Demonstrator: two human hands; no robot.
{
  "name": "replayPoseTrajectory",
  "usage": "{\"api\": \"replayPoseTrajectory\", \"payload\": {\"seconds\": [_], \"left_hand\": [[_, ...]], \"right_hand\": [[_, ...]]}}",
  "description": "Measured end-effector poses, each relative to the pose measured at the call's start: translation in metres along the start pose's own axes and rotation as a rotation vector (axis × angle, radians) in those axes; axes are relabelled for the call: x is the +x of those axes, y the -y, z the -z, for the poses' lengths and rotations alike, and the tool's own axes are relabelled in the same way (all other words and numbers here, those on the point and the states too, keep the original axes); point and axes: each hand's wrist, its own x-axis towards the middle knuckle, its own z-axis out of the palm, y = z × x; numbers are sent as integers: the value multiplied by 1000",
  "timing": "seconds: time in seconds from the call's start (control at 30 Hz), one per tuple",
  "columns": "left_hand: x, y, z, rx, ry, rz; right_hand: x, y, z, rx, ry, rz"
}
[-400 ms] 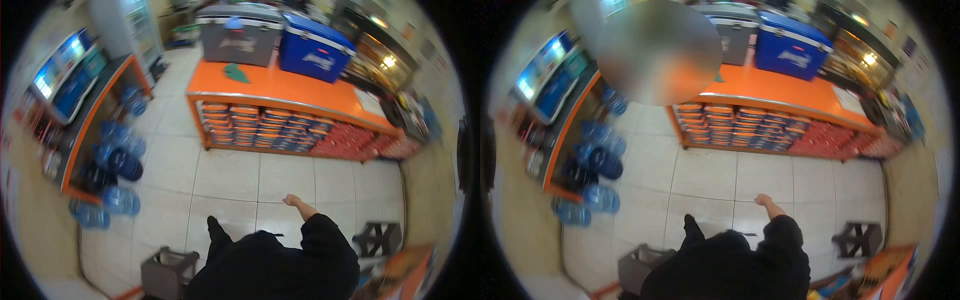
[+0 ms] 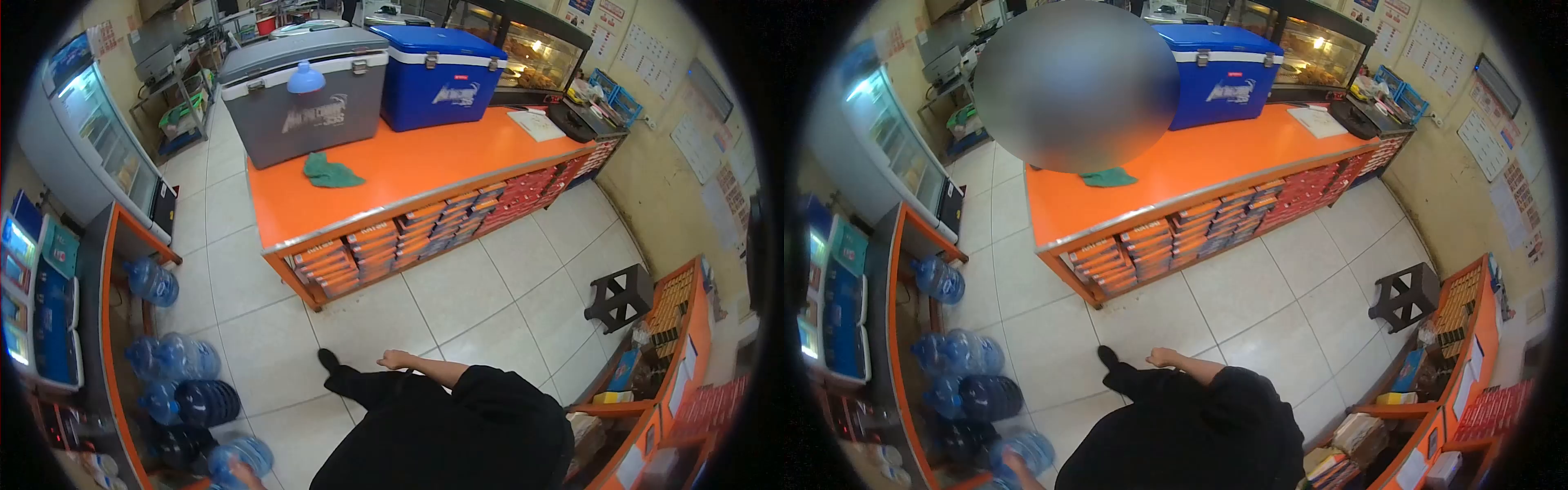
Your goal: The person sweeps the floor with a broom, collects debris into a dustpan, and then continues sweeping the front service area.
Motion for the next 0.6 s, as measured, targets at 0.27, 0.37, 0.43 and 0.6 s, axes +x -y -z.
{"api": "replayPoseTrajectory", "payload": {"seconds": [0.27, 0.37, 0.43, 0.6], "left_hand": [[182, -314, -169, 55, 504, -363], [243, -237, -168, 279, 488, -579], [272, -150, -174, -59, 254, 333], [395, -213, -239, 320, 496, 569]], "right_hand": [[251, 250, 30, 20, -44, 308], [323, 402, 82, 76, 100, 467], [356, 461, 139, -10, 138, 534], [528, 498, 236, -90, -93, 510]]}}
